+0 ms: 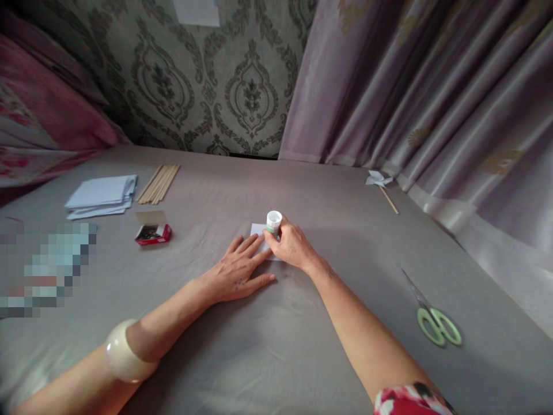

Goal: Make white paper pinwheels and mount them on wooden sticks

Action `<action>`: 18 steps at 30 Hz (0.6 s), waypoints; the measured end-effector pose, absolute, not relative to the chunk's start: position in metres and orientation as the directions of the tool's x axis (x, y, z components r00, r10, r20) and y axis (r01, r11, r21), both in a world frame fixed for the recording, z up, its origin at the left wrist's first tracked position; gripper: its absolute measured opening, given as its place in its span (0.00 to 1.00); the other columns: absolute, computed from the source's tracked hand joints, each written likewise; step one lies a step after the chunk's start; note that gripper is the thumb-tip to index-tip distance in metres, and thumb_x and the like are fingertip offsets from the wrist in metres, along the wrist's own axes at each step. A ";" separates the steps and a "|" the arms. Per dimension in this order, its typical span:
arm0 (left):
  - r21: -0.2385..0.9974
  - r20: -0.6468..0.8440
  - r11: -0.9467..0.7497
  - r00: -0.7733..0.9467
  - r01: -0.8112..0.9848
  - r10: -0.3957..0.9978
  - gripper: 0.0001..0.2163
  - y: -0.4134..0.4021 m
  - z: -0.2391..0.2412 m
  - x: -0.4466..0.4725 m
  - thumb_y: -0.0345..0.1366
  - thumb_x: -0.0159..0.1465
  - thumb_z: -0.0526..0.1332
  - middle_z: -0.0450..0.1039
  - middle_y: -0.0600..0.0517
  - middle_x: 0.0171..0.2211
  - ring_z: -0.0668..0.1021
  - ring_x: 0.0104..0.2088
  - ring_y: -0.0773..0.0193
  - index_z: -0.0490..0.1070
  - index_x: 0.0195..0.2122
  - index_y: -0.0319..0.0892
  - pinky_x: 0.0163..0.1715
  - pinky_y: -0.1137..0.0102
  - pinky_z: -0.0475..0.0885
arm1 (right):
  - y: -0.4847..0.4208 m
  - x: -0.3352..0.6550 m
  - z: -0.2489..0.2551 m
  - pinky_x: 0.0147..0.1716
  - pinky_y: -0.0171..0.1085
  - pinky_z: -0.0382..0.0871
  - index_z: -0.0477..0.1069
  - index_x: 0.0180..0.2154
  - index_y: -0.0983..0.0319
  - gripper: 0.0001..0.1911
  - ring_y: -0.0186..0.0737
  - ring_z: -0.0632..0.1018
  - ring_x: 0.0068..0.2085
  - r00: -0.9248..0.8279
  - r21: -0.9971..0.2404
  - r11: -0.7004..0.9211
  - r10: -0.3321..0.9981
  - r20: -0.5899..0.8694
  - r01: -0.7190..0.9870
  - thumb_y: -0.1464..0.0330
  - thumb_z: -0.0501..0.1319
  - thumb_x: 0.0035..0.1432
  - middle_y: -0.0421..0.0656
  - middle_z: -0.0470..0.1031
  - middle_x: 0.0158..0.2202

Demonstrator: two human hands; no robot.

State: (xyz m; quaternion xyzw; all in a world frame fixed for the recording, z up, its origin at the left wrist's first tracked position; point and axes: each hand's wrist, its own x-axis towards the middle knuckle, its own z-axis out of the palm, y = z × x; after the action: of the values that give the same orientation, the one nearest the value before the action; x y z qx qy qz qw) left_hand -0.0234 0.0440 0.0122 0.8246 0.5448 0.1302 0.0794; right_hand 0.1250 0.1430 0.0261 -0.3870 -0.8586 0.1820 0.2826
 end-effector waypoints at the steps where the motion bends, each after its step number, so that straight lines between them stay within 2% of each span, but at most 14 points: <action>1: 0.271 0.129 -0.392 0.370 0.879 0.920 0.30 0.044 0.012 -0.024 0.57 0.65 0.44 0.50 0.40 0.66 0.56 0.65 0.46 0.57 0.62 0.45 0.61 0.46 0.48 | 0.144 0.126 0.027 0.24 0.33 0.60 0.69 0.35 0.64 0.11 0.34 0.70 0.21 -0.546 -0.532 0.632 0.768 0.334 0.564 0.62 0.56 0.57 0.41 0.72 0.22; 5: 0.280 0.123 -0.386 0.366 0.879 0.922 0.30 0.044 0.010 -0.025 0.57 0.64 0.44 0.50 0.40 0.66 0.55 0.65 0.45 0.56 0.63 0.47 0.61 0.45 0.46 | 0.146 0.128 0.030 0.25 0.33 0.61 0.70 0.35 0.64 0.12 0.35 0.71 0.22 -0.556 -0.540 0.615 0.777 0.294 0.574 0.62 0.55 0.56 0.41 0.72 0.22; 12: 0.288 0.102 -0.388 0.375 0.876 0.921 0.28 0.043 0.014 -0.025 0.57 0.65 0.43 0.49 0.42 0.66 0.55 0.65 0.44 0.58 0.62 0.52 0.60 0.42 0.45 | 0.146 0.127 0.027 0.28 0.33 0.63 0.70 0.37 0.64 0.13 0.37 0.73 0.26 -0.525 -0.566 0.604 0.788 0.322 0.561 0.61 0.56 0.57 0.44 0.75 0.27; 18: 0.297 0.097 -0.380 0.368 0.876 0.925 0.28 0.043 0.015 -0.025 0.57 0.65 0.44 0.48 0.42 0.67 0.55 0.65 0.44 0.57 0.62 0.51 0.60 0.42 0.44 | 0.146 0.130 0.033 0.24 0.32 0.61 0.70 0.34 0.64 0.12 0.34 0.69 0.21 -0.576 -0.566 0.606 0.775 0.261 0.558 0.62 0.56 0.57 0.40 0.71 0.22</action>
State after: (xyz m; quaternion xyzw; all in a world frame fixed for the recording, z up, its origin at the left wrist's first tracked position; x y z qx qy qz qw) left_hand -0.0249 0.0428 0.0149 0.8212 0.5482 0.1244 0.0978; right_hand 0.1295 0.1458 0.0330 -0.3871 -0.8608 0.2169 0.2493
